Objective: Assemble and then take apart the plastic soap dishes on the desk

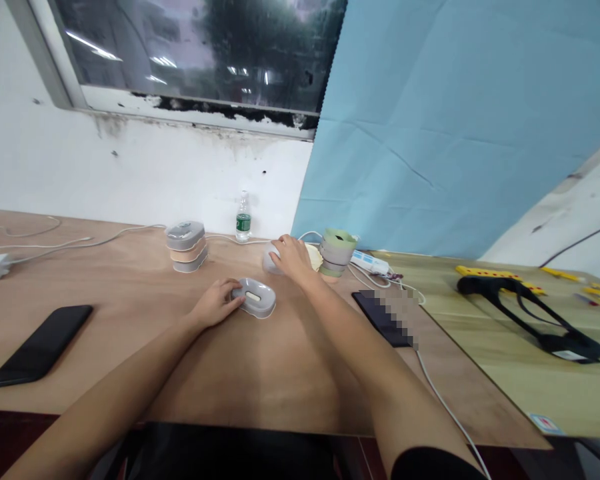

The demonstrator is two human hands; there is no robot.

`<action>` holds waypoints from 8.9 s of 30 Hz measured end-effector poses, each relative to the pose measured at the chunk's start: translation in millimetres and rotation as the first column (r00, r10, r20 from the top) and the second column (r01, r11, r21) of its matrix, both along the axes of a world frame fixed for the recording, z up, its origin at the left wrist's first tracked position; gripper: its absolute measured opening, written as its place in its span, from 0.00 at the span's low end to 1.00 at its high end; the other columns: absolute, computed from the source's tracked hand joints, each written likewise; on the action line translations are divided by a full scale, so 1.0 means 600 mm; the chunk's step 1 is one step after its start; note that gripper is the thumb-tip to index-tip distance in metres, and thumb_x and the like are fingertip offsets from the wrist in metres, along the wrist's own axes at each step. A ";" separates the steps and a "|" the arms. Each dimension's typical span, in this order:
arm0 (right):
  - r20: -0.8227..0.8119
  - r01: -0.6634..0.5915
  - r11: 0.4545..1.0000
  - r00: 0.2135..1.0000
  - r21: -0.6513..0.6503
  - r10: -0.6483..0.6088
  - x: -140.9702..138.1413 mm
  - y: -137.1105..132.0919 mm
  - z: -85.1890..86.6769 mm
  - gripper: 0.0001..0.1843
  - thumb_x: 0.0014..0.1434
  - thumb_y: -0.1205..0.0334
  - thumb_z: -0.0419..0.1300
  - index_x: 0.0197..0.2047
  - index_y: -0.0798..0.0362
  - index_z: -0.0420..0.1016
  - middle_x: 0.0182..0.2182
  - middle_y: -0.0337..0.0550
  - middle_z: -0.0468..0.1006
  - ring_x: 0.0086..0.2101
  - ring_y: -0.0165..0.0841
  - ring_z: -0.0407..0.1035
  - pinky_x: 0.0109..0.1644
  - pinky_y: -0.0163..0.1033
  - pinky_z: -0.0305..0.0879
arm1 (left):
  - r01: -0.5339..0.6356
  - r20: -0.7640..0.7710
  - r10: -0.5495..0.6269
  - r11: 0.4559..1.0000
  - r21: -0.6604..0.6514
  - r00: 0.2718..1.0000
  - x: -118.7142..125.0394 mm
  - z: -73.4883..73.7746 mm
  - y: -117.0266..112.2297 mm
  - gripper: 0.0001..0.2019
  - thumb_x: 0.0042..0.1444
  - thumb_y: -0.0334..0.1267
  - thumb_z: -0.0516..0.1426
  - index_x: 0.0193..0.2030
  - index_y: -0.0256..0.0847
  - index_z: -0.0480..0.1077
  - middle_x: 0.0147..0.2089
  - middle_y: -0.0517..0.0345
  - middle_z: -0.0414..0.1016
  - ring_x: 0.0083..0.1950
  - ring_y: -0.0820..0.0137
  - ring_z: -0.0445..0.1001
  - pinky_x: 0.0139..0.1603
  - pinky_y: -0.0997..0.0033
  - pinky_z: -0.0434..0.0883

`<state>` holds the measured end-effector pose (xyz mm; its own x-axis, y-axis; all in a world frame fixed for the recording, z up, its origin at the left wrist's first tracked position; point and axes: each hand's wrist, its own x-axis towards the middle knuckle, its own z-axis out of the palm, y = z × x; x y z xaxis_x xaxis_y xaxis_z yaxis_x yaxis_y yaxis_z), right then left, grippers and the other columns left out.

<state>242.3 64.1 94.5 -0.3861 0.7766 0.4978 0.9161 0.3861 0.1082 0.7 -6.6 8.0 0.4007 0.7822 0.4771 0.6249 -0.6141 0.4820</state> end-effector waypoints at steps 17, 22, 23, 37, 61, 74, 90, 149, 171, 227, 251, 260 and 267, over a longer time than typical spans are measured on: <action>-0.601 -0.407 0.838 0.790 -0.363 0.123 -0.002 -0.133 -0.157 0.38 0.46 0.45 0.68 0.59 0.48 0.68 0.63 0.52 0.59 0.61 0.46 0.56 0.64 0.54 0.54 | -0.035 -0.011 0.033 0.988 -0.153 0.999 -0.010 -0.004 0.008 0.42 0.46 0.55 0.63 0.65 0.41 0.55 0.62 0.46 0.66 0.61 0.53 0.66 0.59 0.54 0.65; -0.706 -0.441 0.839 0.701 -0.320 0.099 0.000 -0.130 -0.154 0.34 0.46 0.45 0.68 0.55 0.48 0.72 0.62 0.51 0.62 0.62 0.44 0.56 0.64 0.54 0.52 | -0.062 0.039 0.069 0.985 -0.163 0.997 -0.011 0.005 0.003 0.40 0.46 0.54 0.64 0.64 0.42 0.57 0.61 0.47 0.67 0.60 0.53 0.67 0.58 0.54 0.66; -0.719 -0.439 0.843 0.688 -0.310 0.094 0.001 -0.130 -0.154 0.32 0.46 0.45 0.68 0.53 0.49 0.73 0.62 0.51 0.62 0.61 0.45 0.56 0.64 0.54 0.53 | -0.058 0.042 0.066 0.985 -0.162 0.997 -0.011 0.006 0.002 0.40 0.46 0.53 0.64 0.64 0.42 0.57 0.61 0.47 0.67 0.60 0.53 0.67 0.58 0.54 0.66; -0.826 -0.361 0.932 0.536 -0.039 0.173 0.006 -0.139 -0.137 0.32 0.58 0.41 0.56 0.61 0.48 0.62 0.57 0.50 0.68 0.54 0.42 0.65 0.56 0.49 0.65 | -0.006 0.115 0.012 0.999 -0.051 0.993 -0.012 0.011 0.000 0.22 0.56 0.49 0.57 0.55 0.43 0.67 0.52 0.52 0.75 0.48 0.62 0.75 0.52 0.61 0.70; -0.540 -0.148 0.968 0.807 0.205 0.238 0.045 -0.144 -0.070 0.15 0.61 0.53 0.51 0.45 0.46 0.75 0.41 0.48 0.74 0.45 0.42 0.69 0.51 0.51 0.67 | 0.113 0.073 -0.109 0.993 -0.045 0.991 0.015 0.018 -0.025 0.23 0.51 0.52 0.61 0.50 0.42 0.70 0.51 0.50 0.75 0.52 0.58 0.72 0.55 0.57 0.67; -0.286 0.390 0.921 0.885 0.019 -0.368 0.282 0.030 0.090 0.21 0.58 0.47 0.54 0.41 0.58 0.74 0.39 0.54 0.74 0.42 0.41 0.66 0.44 0.42 0.61 | 0.065 0.004 -0.065 0.997 -0.036 0.998 0.007 0.001 -0.005 0.18 0.57 0.50 0.56 0.48 0.41 0.72 0.50 0.48 0.74 0.52 0.59 0.72 0.55 0.58 0.68; -0.206 0.448 0.893 0.871 -0.037 -0.445 0.259 0.032 0.080 0.19 0.58 0.50 0.56 0.43 0.55 0.77 0.41 0.52 0.76 0.42 0.41 0.69 0.42 0.41 0.62 | 0.066 -0.018 -0.067 0.997 -0.035 0.998 0.005 -0.001 -0.004 0.17 0.57 0.48 0.56 0.48 0.41 0.71 0.51 0.49 0.73 0.53 0.59 0.71 0.57 0.57 0.67; -0.971 -0.206 0.978 -0.236 0.021 -0.029 0.080 -0.104 -0.134 0.28 0.48 0.53 0.67 0.50 0.50 0.63 0.39 0.42 0.78 0.27 0.30 0.73 0.27 0.36 0.73 | 0.053 0.086 -0.036 0.978 -0.201 0.996 0.001 0.009 -0.014 0.27 0.58 0.50 0.54 0.62 0.41 0.59 0.47 0.52 0.76 0.44 0.65 0.76 0.47 0.64 0.72; -0.891 -0.318 0.938 -0.371 -0.141 -0.260 0.136 -0.044 -0.133 0.18 0.56 0.44 0.60 0.34 0.52 0.70 0.28 0.40 0.80 0.22 0.28 0.74 0.24 0.32 0.71 | 0.049 0.003 -0.050 0.972 -0.230 0.999 0.002 0.011 -0.015 0.20 0.58 0.48 0.53 0.53 0.40 0.69 0.44 0.53 0.78 0.42 0.65 0.76 0.44 0.66 0.71; -0.786 -0.048 0.989 0.613 -0.142 -0.084 0.119 -0.056 -0.180 0.40 0.59 0.56 0.53 0.70 0.57 0.41 0.24 0.34 0.73 0.24 0.31 0.66 0.33 0.34 0.66 | -0.252 0.001 0.267 0.909 0.333 0.964 -0.066 0.063 0.044 0.21 0.58 0.47 0.56 0.56 0.42 0.65 0.60 0.46 0.63 0.62 0.56 0.61 0.64 0.53 0.57; -0.791 -0.041 0.998 0.611 -0.057 -0.020 0.102 -0.075 -0.163 0.37 0.60 0.56 0.53 0.69 0.57 0.47 0.23 0.34 0.72 0.23 0.30 0.65 0.33 0.35 0.66 | -0.556 0.484 0.405 0.800 0.223 0.776 -0.101 0.058 0.052 0.34 0.46 0.50 0.65 0.58 0.40 0.63 0.59 0.48 0.67 0.60 0.58 0.66 0.62 0.57 0.63; -0.538 -0.317 0.934 0.823 -0.167 0.183 0.037 -0.124 -0.148 0.28 0.58 0.51 0.58 0.60 0.49 0.64 0.39 0.44 0.78 0.29 0.31 0.70 0.39 0.39 0.69 | -0.070 0.217 0.074 0.997 -0.027 0.973 -0.028 0.007 -0.011 0.32 0.45 0.51 0.65 0.57 0.45 0.66 0.56 0.52 0.72 0.57 0.59 0.70 0.60 0.56 0.66; -0.509 -0.384 0.912 0.819 -0.141 0.266 0.025 -0.123 -0.143 0.32 0.59 0.49 0.57 0.65 0.49 0.58 0.56 0.52 0.68 0.51 0.41 0.67 0.53 0.48 0.66 | -0.070 0.201 0.072 0.997 -0.017 0.977 -0.029 0.011 -0.015 0.33 0.47 0.52 0.64 0.59 0.44 0.64 0.59 0.51 0.69 0.60 0.57 0.67 0.62 0.55 0.64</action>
<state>257.5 -9.8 8.9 -0.4023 0.7604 0.5099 0.6477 0.6300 -0.4285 -16.5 -15.6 14.6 0.2400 0.8104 0.5344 0.5561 -0.5660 0.6086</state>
